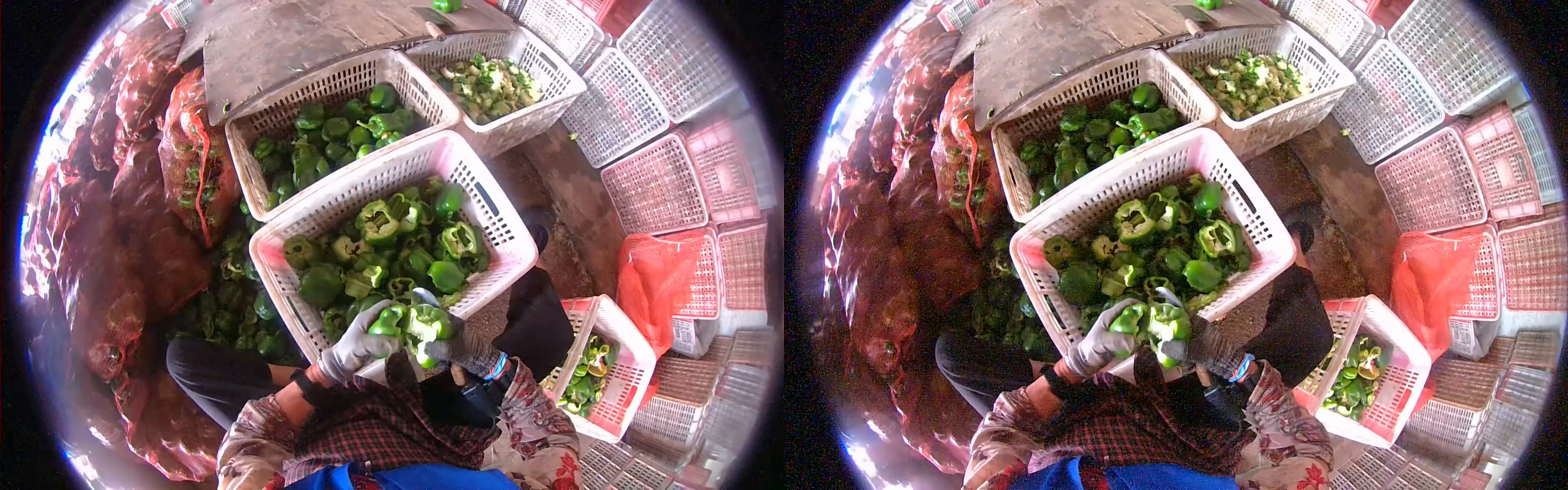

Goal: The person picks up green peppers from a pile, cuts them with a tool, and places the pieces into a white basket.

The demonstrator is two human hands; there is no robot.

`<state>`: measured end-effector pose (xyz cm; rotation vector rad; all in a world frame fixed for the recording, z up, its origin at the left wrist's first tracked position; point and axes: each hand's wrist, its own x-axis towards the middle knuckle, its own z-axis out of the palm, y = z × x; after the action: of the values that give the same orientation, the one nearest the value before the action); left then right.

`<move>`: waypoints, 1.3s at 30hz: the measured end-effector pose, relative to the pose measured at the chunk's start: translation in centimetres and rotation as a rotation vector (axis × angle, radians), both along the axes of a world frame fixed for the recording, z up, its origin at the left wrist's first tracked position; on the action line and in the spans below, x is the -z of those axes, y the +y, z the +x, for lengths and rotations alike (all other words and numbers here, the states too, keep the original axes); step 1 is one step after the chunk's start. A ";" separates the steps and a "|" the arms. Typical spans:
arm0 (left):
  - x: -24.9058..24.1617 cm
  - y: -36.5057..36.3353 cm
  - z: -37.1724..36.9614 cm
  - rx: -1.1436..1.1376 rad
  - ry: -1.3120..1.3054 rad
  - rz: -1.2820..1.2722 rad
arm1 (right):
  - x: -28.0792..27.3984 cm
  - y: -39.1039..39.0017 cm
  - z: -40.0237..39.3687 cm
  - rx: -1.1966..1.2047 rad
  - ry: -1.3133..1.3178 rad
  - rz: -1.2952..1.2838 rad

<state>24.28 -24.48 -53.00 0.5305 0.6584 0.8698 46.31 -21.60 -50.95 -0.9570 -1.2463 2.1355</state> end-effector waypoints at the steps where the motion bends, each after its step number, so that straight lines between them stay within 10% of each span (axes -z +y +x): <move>1: -0.1 0.9 0.5 -0.056 -0.090 0.000 | -0.3 0.3 0.0 0.061 -0.024 -0.041; 4: -0.3 1.2 1.1 -0.379 -0.183 -0.163 | 1.2 -0.5 -0.7 0.262 0.182 -0.146; 7: 1.0 2.8 -0.5 -0.591 0.912 0.241 | 0.8 -1.1 -2.3 0.385 -0.430 0.500; 11: -3.5 2.0 -0.1 0.076 0.681 0.178 | -0.4 -0.9 -3.1 0.285 -0.713 0.734; 17: -1.7 1.5 1.6 0.149 0.280 -0.262 | -0.1 -1.3 -1.4 0.117 -0.692 0.814; 24: -3.2 1.3 4.3 -0.120 0.401 -0.010 | -0.4 -0.4 -1.2 0.084 -0.774 0.643; 28: -2.4 2.9 3.8 -0.210 1.382 0.735 | -1.9 -0.2 -1.8 0.007 -1.099 0.638; 30: -2.2 3.8 3.5 -0.135 1.428 0.705 | -2.5 0.3 -2.1 0.013 -1.165 0.575; 32: -0.3 4.5 1.9 -0.257 1.411 0.549 | -1.6 1.3 -1.2 0.181 -1.030 0.584; 34: 2.0 6.3 0.1 -0.566 0.630 -0.166 | -0.3 3.1 0.5 0.322 -0.896 0.581; 37: -0.4 9.2 -0.7 -0.390 0.330 -0.356 | 1.1 6.8 2.7 0.399 -0.915 0.572; 39: -0.8 14.0 0.1 -0.323 0.243 -0.033 | 2.0 8.0 3.1 0.360 -0.895 0.646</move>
<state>24.41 -10.45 -52.20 0.5118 0.9972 1.1049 49.42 -13.55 -52.95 -1.7063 -1.8045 0.8847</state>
